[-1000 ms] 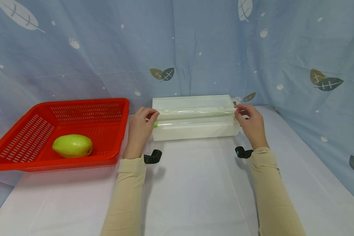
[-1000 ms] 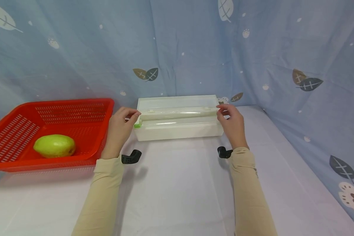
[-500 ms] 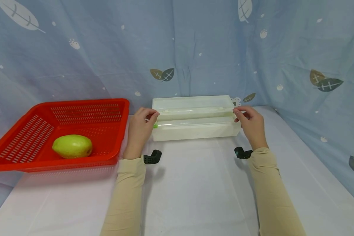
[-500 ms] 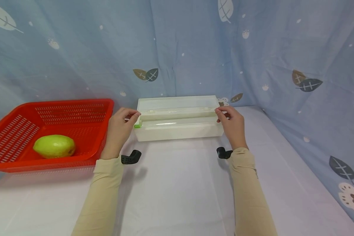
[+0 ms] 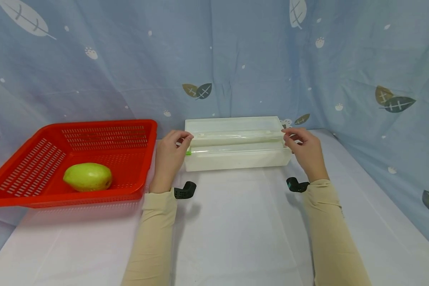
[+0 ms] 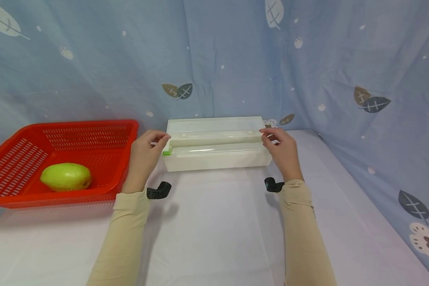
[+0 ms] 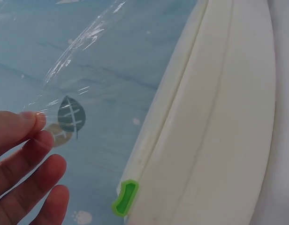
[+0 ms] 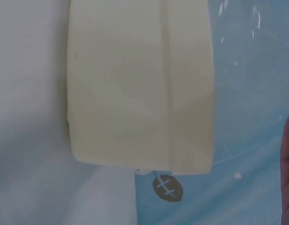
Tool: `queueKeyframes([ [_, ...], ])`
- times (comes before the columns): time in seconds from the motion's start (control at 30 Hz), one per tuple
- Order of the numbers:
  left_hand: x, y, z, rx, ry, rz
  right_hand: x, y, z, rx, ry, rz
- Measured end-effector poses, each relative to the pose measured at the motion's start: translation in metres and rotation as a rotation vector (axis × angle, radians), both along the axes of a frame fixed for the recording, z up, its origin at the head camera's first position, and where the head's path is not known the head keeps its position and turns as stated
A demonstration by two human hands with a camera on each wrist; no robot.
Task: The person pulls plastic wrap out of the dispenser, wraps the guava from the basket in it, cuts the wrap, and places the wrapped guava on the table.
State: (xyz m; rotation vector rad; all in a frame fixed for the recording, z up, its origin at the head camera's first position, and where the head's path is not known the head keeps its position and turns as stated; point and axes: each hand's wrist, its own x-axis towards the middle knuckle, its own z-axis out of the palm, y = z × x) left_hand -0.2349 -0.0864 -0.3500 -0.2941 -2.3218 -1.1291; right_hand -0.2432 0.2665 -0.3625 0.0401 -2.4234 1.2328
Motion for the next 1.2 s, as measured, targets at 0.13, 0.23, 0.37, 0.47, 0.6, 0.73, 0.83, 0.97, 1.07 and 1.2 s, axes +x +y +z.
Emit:
queueKeyframes([
  [0.13, 0.0, -0.001, 0.0, -0.007, 0.007, 0.006, -0.002, -0.001, -0.001, 0.094, 0.035, 0.005],
  [0.23, 0.0, -0.002, 0.0, -0.01, 0.015, 0.004, -0.003, -0.002, -0.002, 0.082, 0.059, -0.027],
  [0.37, -0.001, -0.002, 0.001, -0.009, 0.024, 0.004, -0.002, -0.005, -0.002, -0.011, 0.072, -0.009],
  [0.47, -0.001, -0.002, 0.001, -0.011, 0.045, 0.013, -0.001, -0.007, -0.002, -0.067, 0.074, 0.022],
  [0.6, -0.002, -0.002, 0.001, -0.025, 0.072, 0.022, 0.0, -0.008, -0.001, -0.077, 0.09, 0.014],
  [0.73, -0.002, -0.002, 0.003, -0.035, 0.067, 0.033, 0.0, -0.008, 0.0, -0.087, 0.108, -0.016],
  [0.83, -0.001, -0.001, 0.004, -0.018, 0.068, 0.043, 0.0, -0.009, 0.001, -0.135, 0.125, -0.017],
  [0.97, 0.0, 0.0, 0.005, 0.014, 0.097, 0.04, 0.005, -0.012, 0.006, -0.205, 0.15, 0.007],
  [1.07, 0.0, 0.001, 0.006, 0.024, 0.107, 0.031, 0.01, -0.015, 0.011, -0.224, 0.159, 0.018],
  [1.2, 0.001, 0.0, 0.006, 0.033, 0.101, 0.024, 0.007, -0.013, 0.008, -0.208, 0.147, -0.003],
])
